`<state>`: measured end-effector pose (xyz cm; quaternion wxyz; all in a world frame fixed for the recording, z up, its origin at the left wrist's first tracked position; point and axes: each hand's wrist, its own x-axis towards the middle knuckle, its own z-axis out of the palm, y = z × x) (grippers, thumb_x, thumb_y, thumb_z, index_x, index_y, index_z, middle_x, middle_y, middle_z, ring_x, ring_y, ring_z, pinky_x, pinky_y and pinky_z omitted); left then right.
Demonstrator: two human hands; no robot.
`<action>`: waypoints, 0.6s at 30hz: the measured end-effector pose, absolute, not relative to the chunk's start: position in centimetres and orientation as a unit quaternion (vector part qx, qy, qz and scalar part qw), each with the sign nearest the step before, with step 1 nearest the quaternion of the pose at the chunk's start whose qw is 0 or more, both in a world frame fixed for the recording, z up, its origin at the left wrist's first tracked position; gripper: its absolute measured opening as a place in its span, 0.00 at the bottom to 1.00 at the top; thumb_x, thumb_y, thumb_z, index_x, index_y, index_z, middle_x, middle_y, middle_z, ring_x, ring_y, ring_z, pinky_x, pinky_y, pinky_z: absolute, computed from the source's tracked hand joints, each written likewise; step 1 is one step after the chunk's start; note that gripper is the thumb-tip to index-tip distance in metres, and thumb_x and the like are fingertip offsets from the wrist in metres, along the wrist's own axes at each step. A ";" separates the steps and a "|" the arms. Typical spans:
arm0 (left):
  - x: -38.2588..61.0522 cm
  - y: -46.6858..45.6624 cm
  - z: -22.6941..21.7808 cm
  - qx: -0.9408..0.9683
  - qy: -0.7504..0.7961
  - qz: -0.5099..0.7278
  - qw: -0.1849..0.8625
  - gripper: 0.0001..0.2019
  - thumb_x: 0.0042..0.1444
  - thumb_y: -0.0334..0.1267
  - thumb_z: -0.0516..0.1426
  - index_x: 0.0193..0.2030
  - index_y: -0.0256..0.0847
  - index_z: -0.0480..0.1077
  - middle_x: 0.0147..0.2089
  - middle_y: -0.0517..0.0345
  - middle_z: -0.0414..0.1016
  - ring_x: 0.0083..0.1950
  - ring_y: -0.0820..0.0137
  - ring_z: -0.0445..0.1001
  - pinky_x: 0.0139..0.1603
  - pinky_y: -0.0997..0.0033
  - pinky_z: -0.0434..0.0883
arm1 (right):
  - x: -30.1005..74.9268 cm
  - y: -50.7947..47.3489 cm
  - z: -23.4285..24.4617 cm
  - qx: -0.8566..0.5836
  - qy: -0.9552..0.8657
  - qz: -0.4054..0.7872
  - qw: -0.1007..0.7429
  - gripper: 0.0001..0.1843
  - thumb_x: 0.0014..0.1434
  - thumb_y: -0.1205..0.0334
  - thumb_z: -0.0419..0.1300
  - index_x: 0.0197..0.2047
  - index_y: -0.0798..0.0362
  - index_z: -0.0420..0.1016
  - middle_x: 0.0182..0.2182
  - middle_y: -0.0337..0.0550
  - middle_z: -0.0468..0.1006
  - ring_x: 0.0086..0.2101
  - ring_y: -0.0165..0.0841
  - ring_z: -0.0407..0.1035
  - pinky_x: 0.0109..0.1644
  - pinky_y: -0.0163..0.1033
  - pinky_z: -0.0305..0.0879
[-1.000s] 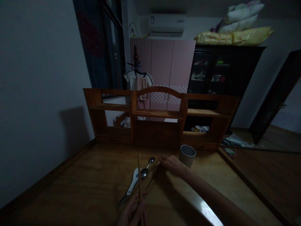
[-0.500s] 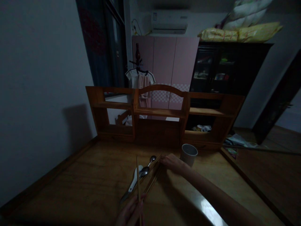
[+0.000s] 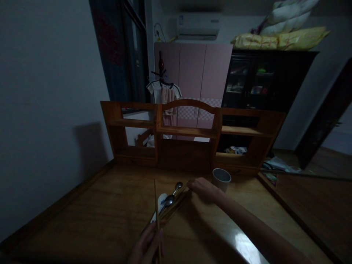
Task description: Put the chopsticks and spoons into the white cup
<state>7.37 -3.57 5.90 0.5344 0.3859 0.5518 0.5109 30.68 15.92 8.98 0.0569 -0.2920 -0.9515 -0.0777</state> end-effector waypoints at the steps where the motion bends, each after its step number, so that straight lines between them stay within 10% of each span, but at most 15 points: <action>1: 7.1 -3.2 5.6 0.383 0.550 0.517 0.533 0.33 0.45 0.61 0.62 0.51 0.39 0.72 0.20 0.66 0.70 0.14 0.78 0.61 0.12 0.81 0.57 | 30.8 15.8 9.7 -0.294 -0.950 -0.083 0.062 0.12 0.61 0.76 0.55 0.45 0.54 0.72 0.39 0.45 0.77 0.39 0.34 0.72 0.42 0.37 0.66; 7: 5.9 -1.0 6.7 0.432 0.565 0.561 0.424 0.27 0.46 0.58 0.63 0.46 0.39 0.75 0.22 0.63 0.74 0.26 0.71 0.73 0.26 0.78 0.70 | 32.3 12.8 16.1 -0.316 -0.932 -0.134 0.115 0.11 0.64 0.71 0.54 0.49 0.55 0.71 0.43 0.50 0.75 0.43 0.40 0.69 0.49 0.45 0.65; 12: 8.6 0.2 10.6 0.507 0.550 0.541 0.384 0.18 0.56 0.53 0.58 0.44 0.43 0.77 0.46 0.56 0.81 0.51 0.63 0.77 0.53 0.71 0.71 | 33.8 8.5 19.4 -0.292 -0.911 -0.184 0.226 0.18 0.68 0.69 0.49 0.59 0.53 0.66 0.59 0.53 0.68 0.55 0.44 0.64 0.56 0.50 0.64; 18: 14.6 2.8 10.0 0.528 0.447 0.589 0.417 0.14 0.55 0.46 0.60 0.43 0.42 0.79 0.47 0.52 0.82 0.49 0.58 0.79 0.51 0.63 0.75 | 34.2 4.6 19.3 -0.265 -0.895 -0.190 0.305 0.26 0.68 0.74 0.47 0.68 0.57 0.54 0.64 0.56 0.62 0.62 0.42 0.56 0.61 0.50 0.64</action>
